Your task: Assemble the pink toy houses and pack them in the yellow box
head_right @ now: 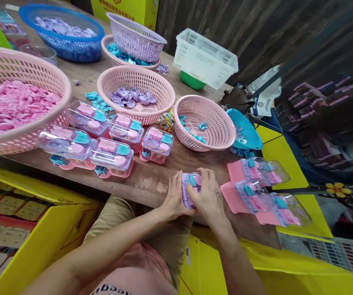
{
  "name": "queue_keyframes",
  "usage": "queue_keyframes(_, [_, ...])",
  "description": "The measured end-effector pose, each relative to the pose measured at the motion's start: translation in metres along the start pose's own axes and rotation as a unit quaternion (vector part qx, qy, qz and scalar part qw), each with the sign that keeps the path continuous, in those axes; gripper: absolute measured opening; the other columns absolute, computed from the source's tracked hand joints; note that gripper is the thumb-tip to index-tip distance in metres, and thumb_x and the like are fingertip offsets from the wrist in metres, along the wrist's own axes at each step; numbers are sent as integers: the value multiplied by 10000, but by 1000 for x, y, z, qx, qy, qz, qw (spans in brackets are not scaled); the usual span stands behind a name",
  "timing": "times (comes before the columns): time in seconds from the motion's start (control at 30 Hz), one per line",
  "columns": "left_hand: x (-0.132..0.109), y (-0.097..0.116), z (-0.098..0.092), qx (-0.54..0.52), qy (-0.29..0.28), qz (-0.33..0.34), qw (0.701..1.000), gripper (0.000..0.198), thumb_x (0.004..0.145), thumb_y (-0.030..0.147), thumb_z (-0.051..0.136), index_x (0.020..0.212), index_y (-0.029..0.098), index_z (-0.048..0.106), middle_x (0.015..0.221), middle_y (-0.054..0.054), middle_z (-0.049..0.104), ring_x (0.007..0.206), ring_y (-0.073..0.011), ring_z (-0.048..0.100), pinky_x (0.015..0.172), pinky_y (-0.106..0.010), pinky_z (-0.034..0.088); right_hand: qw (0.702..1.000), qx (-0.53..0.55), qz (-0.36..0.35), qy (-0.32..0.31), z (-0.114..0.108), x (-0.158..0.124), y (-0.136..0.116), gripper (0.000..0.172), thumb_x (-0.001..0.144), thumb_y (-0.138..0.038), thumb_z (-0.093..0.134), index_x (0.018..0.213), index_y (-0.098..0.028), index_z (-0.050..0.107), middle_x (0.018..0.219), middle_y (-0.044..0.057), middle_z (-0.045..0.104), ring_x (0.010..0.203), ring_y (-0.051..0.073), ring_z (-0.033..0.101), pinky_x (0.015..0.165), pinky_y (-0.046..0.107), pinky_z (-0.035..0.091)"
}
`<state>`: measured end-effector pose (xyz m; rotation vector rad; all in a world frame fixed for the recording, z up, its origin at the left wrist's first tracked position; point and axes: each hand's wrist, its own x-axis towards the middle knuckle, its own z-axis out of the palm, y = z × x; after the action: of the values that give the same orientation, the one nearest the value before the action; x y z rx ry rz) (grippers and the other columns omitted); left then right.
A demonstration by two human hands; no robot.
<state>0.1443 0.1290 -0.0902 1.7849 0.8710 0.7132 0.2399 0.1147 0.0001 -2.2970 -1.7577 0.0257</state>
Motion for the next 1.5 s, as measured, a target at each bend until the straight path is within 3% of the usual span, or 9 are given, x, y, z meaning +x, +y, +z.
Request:
queue_keyframes(0.17, [2, -3, -1, 12, 24, 24, 999, 1246, 432, 458, 757, 1361, 67, 24, 1364, -254, 281, 1308, -369, 237, 1068, -601, 117, 999, -47, 3, 6, -2, -2, -13, 374, 731, -303, 488, 1073, -151, 488, 1053, 109, 561, 916, 258, 532, 802, 387, 437])
queue_keyframes(0.3, [2, -3, 0, 21, 39, 34, 998, 1176, 455, 456, 728, 1348, 74, 65, 1332, -244, 326, 1276, -359, 298, 1064, -587, 158, 989, -147, 14, -4, -6, -7, -28, 364, 786, -287, 471, 1129, -173, 518, 1163, 93, 535, 878, 250, 522, 757, 371, 440])
queue_keyframes(0.63, [2, -3, -3, 33, 39, 37, 998, 1147, 448, 463, 724, 1340, 82, 111, 1330, -223, 360, 1281, -338, 310, 1082, -569, 130, 967, -247, -10, -65, -13, -5, -36, 401, 810, -293, 491, 1193, -178, 521, 1224, 78, 509, 851, 248, 506, 696, 348, 434])
queue_keyframes(0.83, [2, -4, -4, 42, 20, 35, 998, 1041, 540, 404, 675, 1346, 84, 101, 1340, -221, 357, 1287, -329, 305, 1082, -570, 130, 954, -298, -16, -42, -13, -8, -49, 344, 801, -280, 484, 1129, -212, 562, 1161, 86, 547, 791, 245, 476, 584, 331, 390])
queue_keyframes(1.13, [0, -7, -4, 42, -2, 37, 998, 763, 755, 309, 495, 1368, 108, 88, 1403, -177, 307, 1339, -252, 227, 1111, -525, 102, 945, -324, -19, -26, -10, -8, -66, 260, 818, -222, 418, 1010, -236, 593, 1030, 120, 557, 793, 250, 435, 531, 312, 318])
queue_keyframes(1.33, [0, -8, -3, 60, 3, 45, 997, 706, 783, 304, 472, 1362, 80, 137, 1402, -185, 314, 1338, -253, 227, 1113, -521, 101, 958, -283, 10, -54, -11, -5, -71, 219, 828, -189, 436, 973, -242, 592, 1013, 117, 542, 835, 269, 447, 559, 308, 318])
queue_keyframes(1.5, [0, -10, 1, 64, 3, 55, 996, 759, 754, 289, 518, 1372, 83, 129, 1404, -204, 303, 1346, -274, 213, 1100, -556, 102, 948, -314, -6, -58, -9, 1, -65, 203, 814, -200, 459, 956, -240, 599, 986, 97, 570, 797, 253, 460, 555, 304, 342])
